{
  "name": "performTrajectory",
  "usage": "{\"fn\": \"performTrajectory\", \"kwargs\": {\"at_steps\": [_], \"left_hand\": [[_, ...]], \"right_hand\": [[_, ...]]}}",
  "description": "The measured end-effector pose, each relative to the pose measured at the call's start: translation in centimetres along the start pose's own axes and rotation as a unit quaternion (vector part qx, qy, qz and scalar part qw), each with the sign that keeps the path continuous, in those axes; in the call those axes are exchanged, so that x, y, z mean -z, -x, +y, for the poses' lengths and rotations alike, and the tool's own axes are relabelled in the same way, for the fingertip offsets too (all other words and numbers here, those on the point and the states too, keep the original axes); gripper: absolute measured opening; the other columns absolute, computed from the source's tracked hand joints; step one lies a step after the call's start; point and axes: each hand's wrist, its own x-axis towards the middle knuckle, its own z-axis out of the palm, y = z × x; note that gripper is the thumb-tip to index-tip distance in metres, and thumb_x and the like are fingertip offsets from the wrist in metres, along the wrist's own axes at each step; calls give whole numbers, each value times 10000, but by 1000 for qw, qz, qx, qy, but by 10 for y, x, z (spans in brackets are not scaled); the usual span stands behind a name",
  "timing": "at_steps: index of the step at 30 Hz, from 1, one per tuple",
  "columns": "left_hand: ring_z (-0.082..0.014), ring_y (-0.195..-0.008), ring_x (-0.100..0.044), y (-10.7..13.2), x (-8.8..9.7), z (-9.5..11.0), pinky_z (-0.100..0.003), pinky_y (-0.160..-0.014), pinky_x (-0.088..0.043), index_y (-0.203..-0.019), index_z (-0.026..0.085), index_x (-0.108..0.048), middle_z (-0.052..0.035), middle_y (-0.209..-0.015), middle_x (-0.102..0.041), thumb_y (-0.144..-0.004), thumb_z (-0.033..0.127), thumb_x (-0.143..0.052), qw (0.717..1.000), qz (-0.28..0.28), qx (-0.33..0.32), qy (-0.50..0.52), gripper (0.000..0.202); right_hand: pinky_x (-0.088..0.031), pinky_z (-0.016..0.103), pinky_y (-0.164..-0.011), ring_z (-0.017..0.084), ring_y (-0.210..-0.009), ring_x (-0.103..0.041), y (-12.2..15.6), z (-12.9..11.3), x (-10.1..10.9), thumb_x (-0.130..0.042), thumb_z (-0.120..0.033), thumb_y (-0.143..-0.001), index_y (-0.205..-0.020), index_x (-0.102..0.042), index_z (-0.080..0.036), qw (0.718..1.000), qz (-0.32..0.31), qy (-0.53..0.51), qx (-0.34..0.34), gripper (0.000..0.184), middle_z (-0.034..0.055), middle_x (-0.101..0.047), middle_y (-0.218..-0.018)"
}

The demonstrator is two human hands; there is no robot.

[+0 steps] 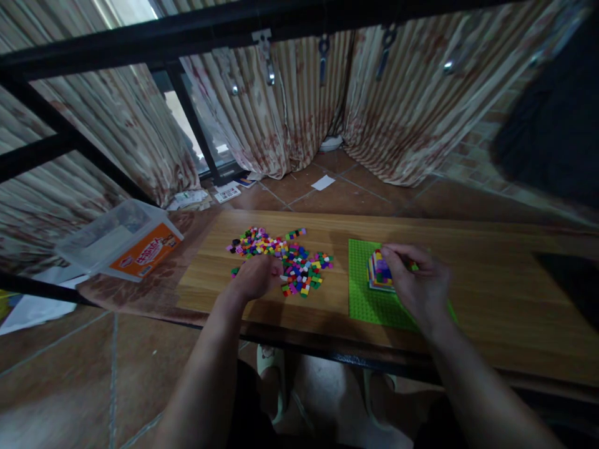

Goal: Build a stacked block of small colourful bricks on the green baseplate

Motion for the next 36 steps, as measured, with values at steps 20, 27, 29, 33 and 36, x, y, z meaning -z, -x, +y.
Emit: {"fn": "performTrajectory", "kwargs": {"at_steps": [20,27,29,33,36], "left_hand": [[-147,-769,-619,-9,-24,92,-248,-733,-482,-864,186,-616,-19,-819,-652,-853,299,-585,930,52,-159,326,118],[-137,-698,-627,-11,-33,104,-245,-690,-497,-858,176,-648,-20,-751,-665,-844,320,-611,905,40,-143,400,149],[-130,-667,-621,-12,-33,107,-242,-670,-496,-869,177,-642,-11,-727,-656,-834,309,-622,898,45,-141,415,139],[-125,-645,-604,-16,-34,111,-240,-645,-494,-851,177,-620,-3,-706,-627,-823,332,-622,896,49,-133,422,157],[-120,-642,-595,-20,-35,112,-233,-626,-490,-832,176,-614,1,-722,-620,-816,362,-619,895,65,-118,426,186]], "right_hand": [[-461,297,-709,154,-750,-612,11,-36,-10,-610,-265,-878,-870,-688,-239,973,-194,-113,53,82,11,-669,-784],[-480,280,-689,149,-728,-618,8,-30,-5,-631,-328,-842,-809,-699,-216,956,-203,-209,-28,136,9,-692,-762],[-485,273,-665,143,-701,-616,5,-30,-3,-650,-344,-816,-792,-704,-213,950,-187,-242,-60,145,5,-692,-740],[-496,274,-607,140,-637,-615,-5,-23,8,-694,-369,-754,-776,-723,-219,954,-134,-247,-108,154,5,-703,-709],[-528,304,-644,157,-672,-649,-16,-10,23,-710,-359,-730,-792,-735,-230,965,-67,-223,-120,146,14,-731,-761]]}}
